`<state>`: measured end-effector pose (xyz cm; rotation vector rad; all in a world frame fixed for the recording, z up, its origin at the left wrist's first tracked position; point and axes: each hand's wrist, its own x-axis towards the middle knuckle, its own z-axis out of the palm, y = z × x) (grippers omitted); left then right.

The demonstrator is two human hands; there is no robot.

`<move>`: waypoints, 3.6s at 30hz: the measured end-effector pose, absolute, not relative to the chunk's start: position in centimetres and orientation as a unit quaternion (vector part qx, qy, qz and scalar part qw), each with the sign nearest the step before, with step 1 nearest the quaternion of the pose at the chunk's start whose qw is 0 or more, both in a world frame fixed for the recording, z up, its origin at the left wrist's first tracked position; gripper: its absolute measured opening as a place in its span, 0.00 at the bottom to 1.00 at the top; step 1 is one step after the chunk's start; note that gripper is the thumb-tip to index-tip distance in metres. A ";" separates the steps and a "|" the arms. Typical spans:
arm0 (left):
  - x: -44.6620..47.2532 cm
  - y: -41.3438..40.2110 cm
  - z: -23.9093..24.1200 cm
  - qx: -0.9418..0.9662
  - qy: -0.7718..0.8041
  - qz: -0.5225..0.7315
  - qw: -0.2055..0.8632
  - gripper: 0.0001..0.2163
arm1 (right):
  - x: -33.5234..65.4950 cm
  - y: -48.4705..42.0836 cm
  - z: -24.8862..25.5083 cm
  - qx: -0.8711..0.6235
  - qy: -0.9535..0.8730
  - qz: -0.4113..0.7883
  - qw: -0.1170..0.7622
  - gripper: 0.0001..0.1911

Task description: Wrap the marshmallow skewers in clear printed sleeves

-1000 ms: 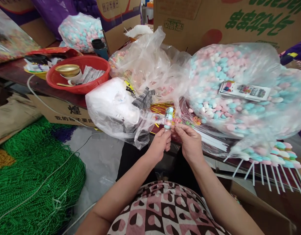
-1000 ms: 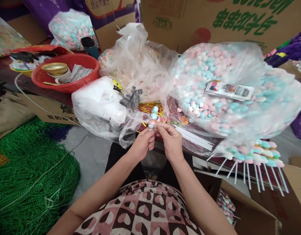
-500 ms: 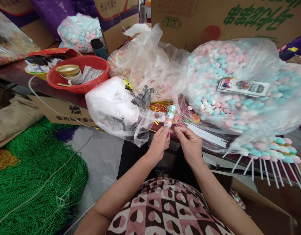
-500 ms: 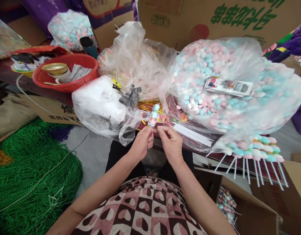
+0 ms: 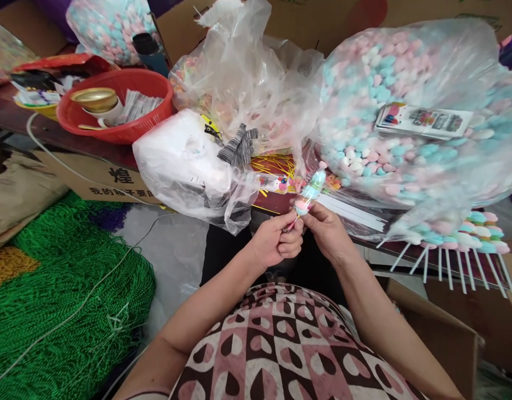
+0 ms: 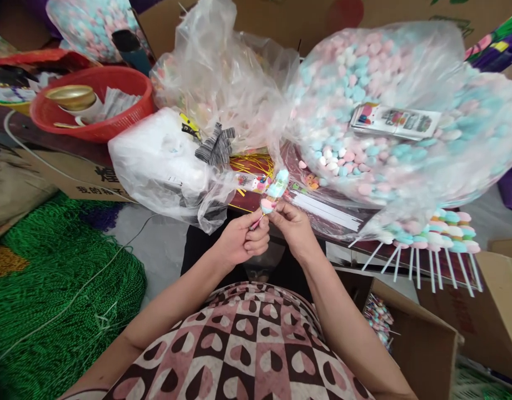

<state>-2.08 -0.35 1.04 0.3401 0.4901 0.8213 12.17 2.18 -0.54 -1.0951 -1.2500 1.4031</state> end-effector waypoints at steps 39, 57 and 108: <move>-0.8 -0.2 0.3 0.265 0.442 0.492 0.702 0.15 | 13.1 1.0 1.0 -0.506 -0.676 0.309 0.438 0.11; -0.2 -0.4 0.5 0.255 0.461 0.503 0.685 0.18 | 13.6 1.5 -0.9 -0.415 -0.844 -0.049 0.336 0.11; -3.9 0.1 5.4 0.524 0.393 0.616 0.438 0.13 | 12.9 2.6 4.6 -0.460 -0.525 0.537 0.474 0.11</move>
